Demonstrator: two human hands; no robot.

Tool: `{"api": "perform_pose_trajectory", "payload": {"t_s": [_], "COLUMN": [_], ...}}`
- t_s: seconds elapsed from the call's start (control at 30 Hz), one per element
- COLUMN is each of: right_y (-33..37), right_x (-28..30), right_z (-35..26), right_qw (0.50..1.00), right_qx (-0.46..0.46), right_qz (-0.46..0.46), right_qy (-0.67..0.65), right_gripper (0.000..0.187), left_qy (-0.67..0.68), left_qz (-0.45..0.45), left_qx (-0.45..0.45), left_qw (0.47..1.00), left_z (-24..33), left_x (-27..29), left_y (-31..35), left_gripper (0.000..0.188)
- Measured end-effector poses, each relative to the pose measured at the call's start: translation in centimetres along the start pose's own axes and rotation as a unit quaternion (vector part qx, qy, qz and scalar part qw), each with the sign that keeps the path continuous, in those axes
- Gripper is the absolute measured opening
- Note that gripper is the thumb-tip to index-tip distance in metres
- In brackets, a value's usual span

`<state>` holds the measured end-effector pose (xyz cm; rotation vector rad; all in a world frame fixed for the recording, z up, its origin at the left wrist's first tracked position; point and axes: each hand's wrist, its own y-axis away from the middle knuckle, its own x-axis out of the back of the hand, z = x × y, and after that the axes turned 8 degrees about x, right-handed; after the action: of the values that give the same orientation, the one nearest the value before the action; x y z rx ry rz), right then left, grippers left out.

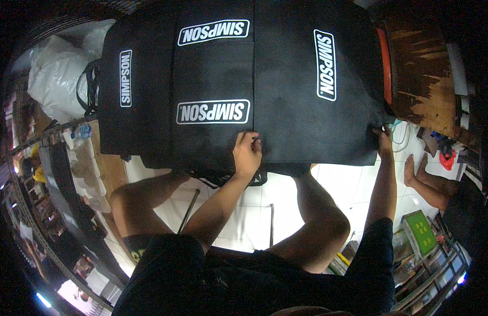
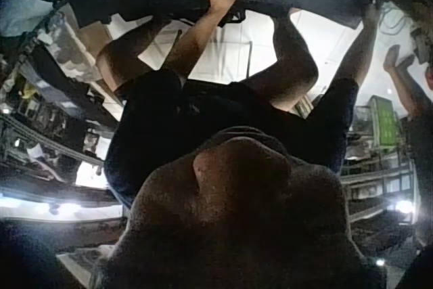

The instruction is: The person sits on the floor and repeatedly picks up black Simpson-branded bags, places them on a growing stack, and adjusts them. The person handles the bags one at a time, occasionally repositioning the stack.

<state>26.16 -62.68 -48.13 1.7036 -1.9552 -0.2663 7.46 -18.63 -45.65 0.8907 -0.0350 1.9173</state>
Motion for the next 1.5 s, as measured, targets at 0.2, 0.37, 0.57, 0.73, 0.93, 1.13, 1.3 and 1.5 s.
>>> {"api": "perform_pose_trajectory", "payload": {"t_s": [0.2,0.37,0.57,0.73,0.93,1.13,1.3,1.5], "right_y": [0.0,-0.5,-1.0,-1.2,-0.7,-1.0,1.7,8.1], "right_x": [-1.0,-1.4,-1.7,-2.2,-3.3,-4.1,-4.4,-9.4], "right_z": [-0.5,0.0,1.4,1.5,0.4,1.1,-2.1,-14.9], "right_qw": [1.000,0.998,0.995,0.984,0.953,0.959,0.917,0.825], "right_qx": [0.019,0.017,-0.005,0.094,0.277,0.135,0.134,0.459], "right_qz": [-0.009,0.045,0.093,0.149,0.111,0.214,0.301,0.228], "right_qy": [-0.008,0.036,0.032,-0.001,0.053,0.126,0.225,0.237], "right_gripper": [0.074,0.068,0.063,0.084,0.091,0.084,0.073,0.056], "left_qy": [0.015,0.027,0.024,0.024,-0.010,-0.045,-0.063,-0.037], "left_qz": [0.040,0.035,0.040,0.034,0.015,0.017,0.043,-0.009], "left_qx": [-0.042,-0.054,-0.070,-0.068,-0.071,-0.067,-0.103,-0.181], "left_qw": [0.998,0.998,0.996,0.997,0.997,0.997,0.992,0.983], "left_z": [-0.6,-1.1,-0.5,-1.4,-0.6,0.7,0.7,2.2], "left_x": [-0.4,-0.5,-0.3,-1.0,-0.6,-0.1,0.5,4.2], "left_y": [-0.1,-0.2,-0.1,-0.3,-0.3,-0.1,0.8,3.8], "left_gripper": [0.012,0.011,0.010,0.010,0.011,0.013,0.022,0.028]}}
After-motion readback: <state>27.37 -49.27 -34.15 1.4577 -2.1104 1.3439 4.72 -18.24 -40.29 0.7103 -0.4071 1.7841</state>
